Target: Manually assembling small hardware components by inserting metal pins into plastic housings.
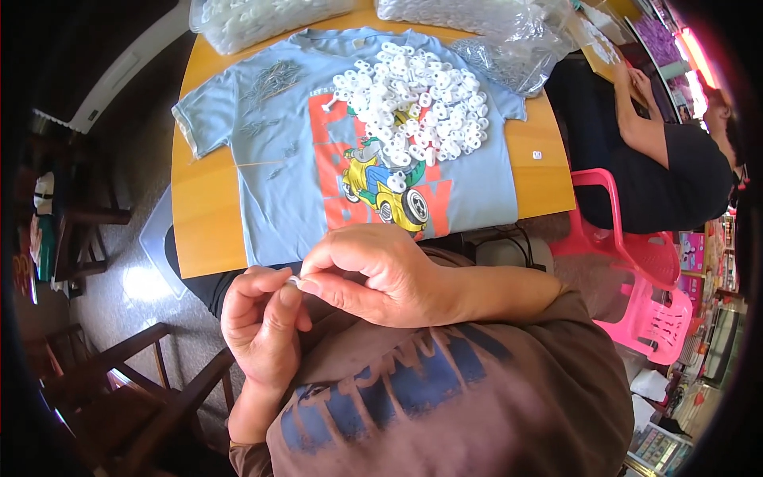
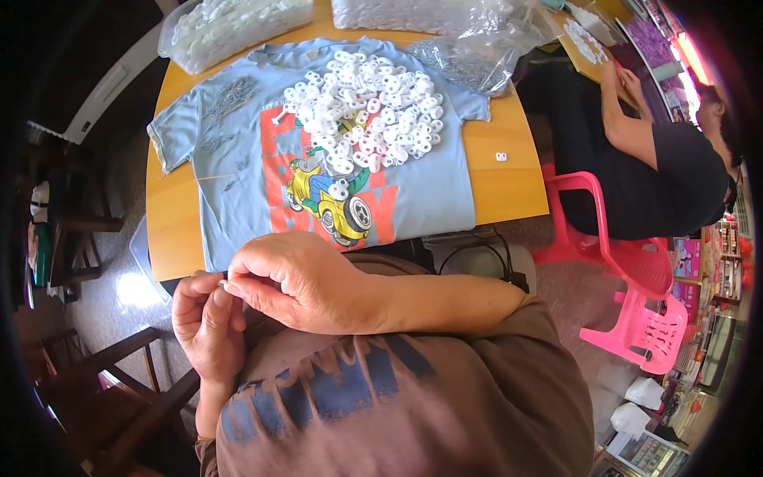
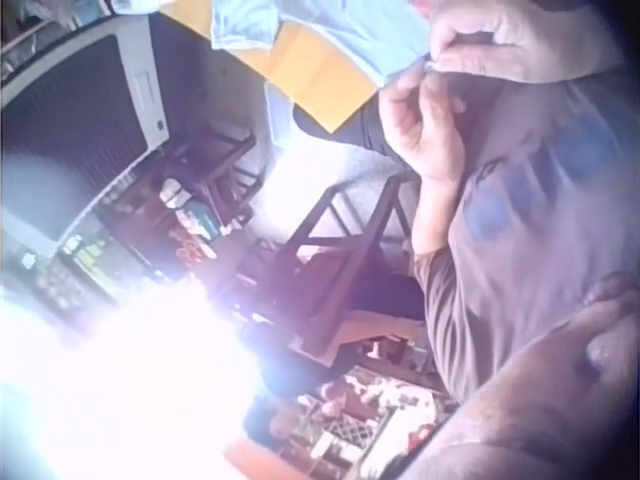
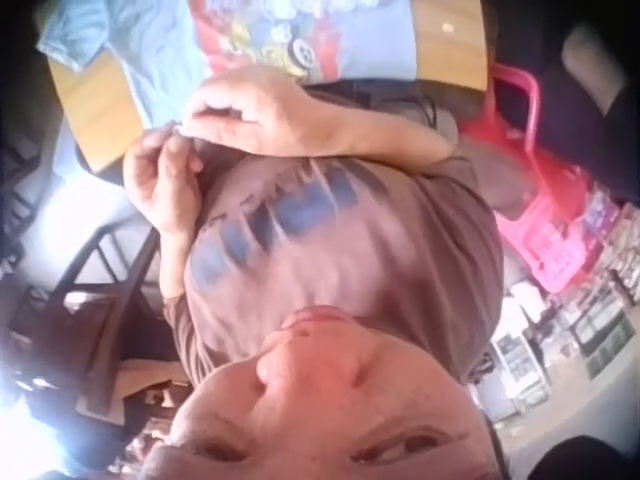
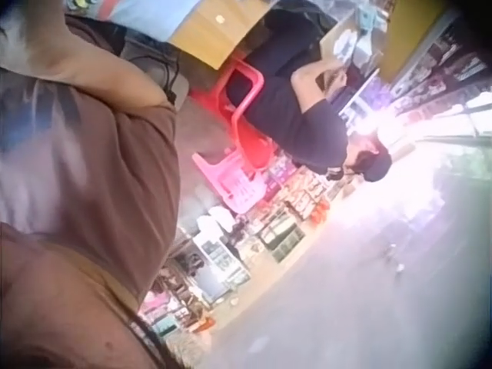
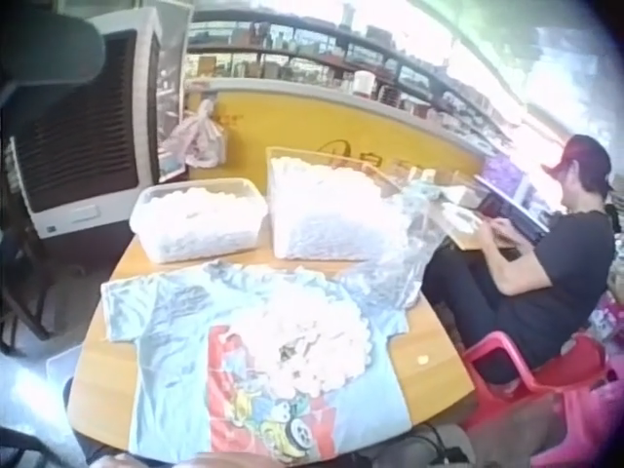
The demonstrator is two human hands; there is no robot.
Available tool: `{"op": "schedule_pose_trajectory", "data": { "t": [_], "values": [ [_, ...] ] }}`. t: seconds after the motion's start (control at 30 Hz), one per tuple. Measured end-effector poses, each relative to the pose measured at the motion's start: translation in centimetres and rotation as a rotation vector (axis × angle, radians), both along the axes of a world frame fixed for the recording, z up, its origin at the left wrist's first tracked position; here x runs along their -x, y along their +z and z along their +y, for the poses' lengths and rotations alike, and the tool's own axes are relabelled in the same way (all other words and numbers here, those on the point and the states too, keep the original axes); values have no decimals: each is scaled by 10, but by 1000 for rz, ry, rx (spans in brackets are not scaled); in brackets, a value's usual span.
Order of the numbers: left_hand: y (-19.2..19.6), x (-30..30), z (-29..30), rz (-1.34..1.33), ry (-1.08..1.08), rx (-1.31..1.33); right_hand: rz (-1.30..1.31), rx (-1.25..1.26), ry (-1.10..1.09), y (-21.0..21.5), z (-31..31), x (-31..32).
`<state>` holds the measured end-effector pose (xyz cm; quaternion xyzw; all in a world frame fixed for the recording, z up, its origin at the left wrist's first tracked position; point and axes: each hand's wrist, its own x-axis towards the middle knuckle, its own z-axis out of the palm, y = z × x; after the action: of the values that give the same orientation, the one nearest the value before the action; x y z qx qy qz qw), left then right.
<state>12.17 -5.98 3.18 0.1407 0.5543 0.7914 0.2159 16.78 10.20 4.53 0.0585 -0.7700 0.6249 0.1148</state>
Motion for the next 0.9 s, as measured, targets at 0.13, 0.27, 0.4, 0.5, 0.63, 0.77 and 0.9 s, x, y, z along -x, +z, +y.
{"op": "schedule_pose_trajectory", "data": {
  "t": [0.13,0.27,0.4,0.5,0.63,0.77,0.9],
  "values": [
    [0,0,6,-29,13,-6,101,-131,-20,1,16,-4],
    [-7,2,1,-89,29,-46,224,-486,-374,-10,65,-18],
    [-5,2,5,-148,26,-33,56,-590,-773,-17,122,-38],
    [-4,1,9,-130,-3,-8,-49,-640,-805,-24,141,-45],
    [-2,0,11,-128,-2,7,-4,-828,-733,-37,148,-43],
    [-3,-1,12,-124,-1,17,39,-855,-712,-40,149,-42],
    [0,-1,11,-131,10,28,7,-705,-689,-44,146,-40]
  ]
}}
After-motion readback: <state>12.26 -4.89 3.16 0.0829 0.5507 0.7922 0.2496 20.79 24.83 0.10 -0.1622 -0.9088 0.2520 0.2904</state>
